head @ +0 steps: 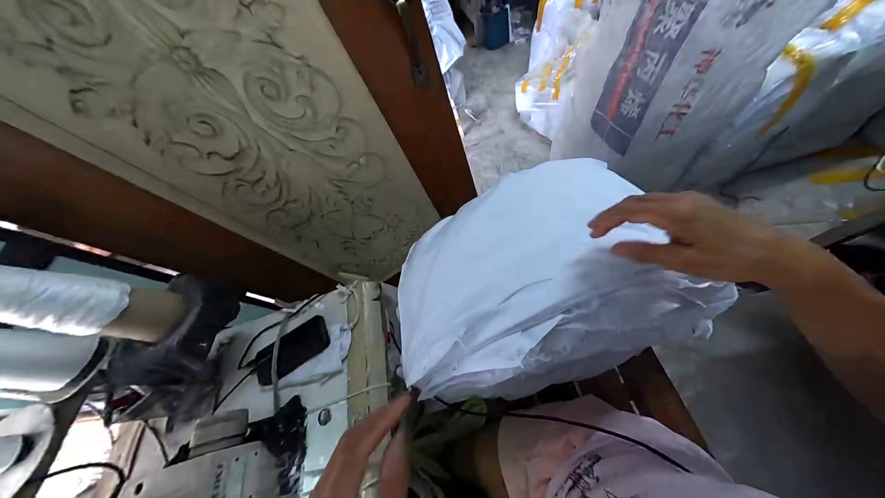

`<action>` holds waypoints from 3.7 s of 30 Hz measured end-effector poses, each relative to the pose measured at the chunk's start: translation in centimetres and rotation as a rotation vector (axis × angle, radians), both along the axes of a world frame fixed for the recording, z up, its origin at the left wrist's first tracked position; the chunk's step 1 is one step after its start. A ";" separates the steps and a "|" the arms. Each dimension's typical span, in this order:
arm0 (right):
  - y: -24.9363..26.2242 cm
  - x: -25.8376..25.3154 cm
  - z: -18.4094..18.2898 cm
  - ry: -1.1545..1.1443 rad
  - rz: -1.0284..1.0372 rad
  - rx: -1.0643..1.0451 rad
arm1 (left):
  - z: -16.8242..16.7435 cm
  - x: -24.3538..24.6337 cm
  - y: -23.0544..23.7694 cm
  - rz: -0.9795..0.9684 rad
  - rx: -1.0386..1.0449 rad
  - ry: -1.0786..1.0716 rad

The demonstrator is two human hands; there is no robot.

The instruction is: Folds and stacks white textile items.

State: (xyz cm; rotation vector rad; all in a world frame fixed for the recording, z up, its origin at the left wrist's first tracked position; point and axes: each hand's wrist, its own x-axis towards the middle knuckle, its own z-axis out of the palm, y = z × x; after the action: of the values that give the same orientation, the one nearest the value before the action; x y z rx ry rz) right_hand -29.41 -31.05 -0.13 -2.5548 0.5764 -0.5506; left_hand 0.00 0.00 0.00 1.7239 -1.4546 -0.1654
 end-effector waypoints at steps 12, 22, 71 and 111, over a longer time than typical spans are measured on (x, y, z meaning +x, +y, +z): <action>4.9 -0.4 -5.3 0.234 0.231 -0.207 | -9.3 1.6 -11.9 -0.371 0.287 0.055; 1.8 -3.6 -0.2 0.249 0.352 -0.152 | -3.5 -0.4 -15.5 -0.595 0.079 0.222; 0.7 -6.4 3.2 0.465 -0.074 -0.366 | -6.5 -1.3 -18.5 -0.427 0.472 0.662; -4.4 8.5 4.9 0.194 -0.019 -0.889 | -5.0 -2.2 -19.6 -0.233 0.607 0.258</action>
State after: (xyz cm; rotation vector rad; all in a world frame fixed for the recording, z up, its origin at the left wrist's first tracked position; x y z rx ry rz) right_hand -20.89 -35.44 4.78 -3.4732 0.4837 -0.6756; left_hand -2.24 -19.59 -5.03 1.8942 -1.4947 -1.0044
